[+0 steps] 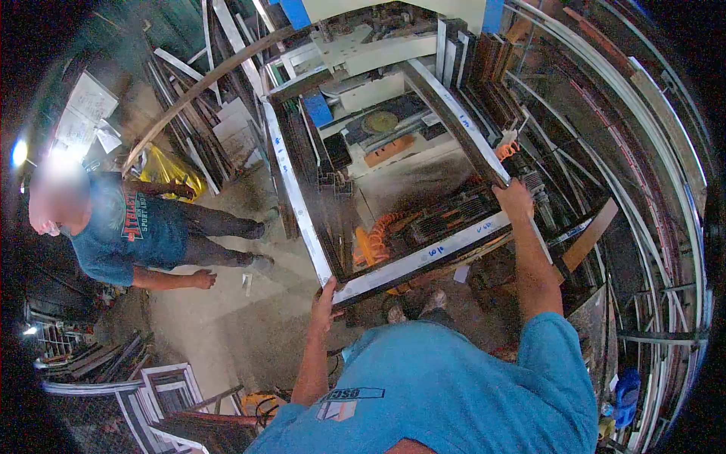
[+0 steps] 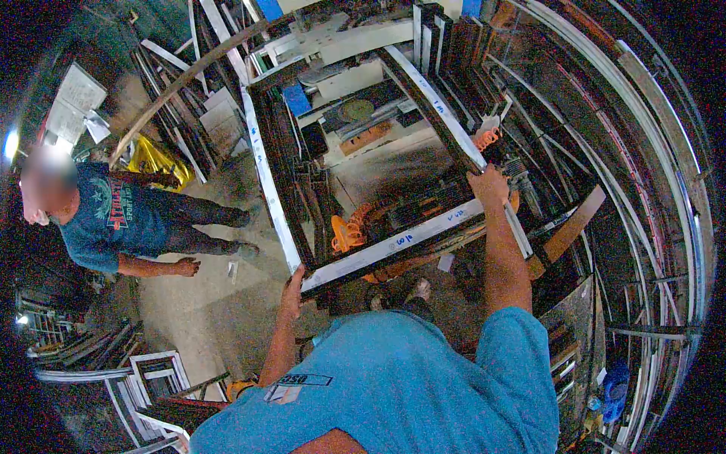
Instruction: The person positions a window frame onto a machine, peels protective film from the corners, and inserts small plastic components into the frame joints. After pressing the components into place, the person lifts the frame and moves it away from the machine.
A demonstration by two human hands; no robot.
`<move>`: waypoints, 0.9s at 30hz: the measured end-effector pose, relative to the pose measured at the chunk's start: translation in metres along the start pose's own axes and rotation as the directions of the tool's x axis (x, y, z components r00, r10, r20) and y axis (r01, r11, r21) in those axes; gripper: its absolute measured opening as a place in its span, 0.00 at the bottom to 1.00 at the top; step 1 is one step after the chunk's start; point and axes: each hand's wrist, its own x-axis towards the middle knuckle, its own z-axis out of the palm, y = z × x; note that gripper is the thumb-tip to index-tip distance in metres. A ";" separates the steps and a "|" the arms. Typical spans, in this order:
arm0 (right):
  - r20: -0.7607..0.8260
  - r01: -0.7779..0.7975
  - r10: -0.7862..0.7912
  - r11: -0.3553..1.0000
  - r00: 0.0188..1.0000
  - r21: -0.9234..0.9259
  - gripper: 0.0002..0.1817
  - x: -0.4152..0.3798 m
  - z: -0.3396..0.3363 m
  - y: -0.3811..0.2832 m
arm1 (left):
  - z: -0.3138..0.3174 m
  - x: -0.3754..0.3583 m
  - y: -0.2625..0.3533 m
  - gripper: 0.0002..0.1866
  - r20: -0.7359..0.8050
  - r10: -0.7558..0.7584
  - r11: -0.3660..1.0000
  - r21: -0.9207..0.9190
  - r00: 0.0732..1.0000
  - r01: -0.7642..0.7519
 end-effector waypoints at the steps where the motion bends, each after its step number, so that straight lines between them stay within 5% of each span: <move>1: -0.003 -0.003 0.003 1.000 1.000 -0.008 0.35 -0.001 -0.001 -0.001 | -0.001 0.001 -0.001 0.48 0.011 0.001 1.000 0.009 1.000 -0.001; 27: -0.019 0.051 -0.051 0.999 0.999 -0.006 0.37 -0.001 0.010 0.001 | 0.004 -0.026 0.015 0.46 -0.028 0.055 0.997 -0.051 0.998 -0.057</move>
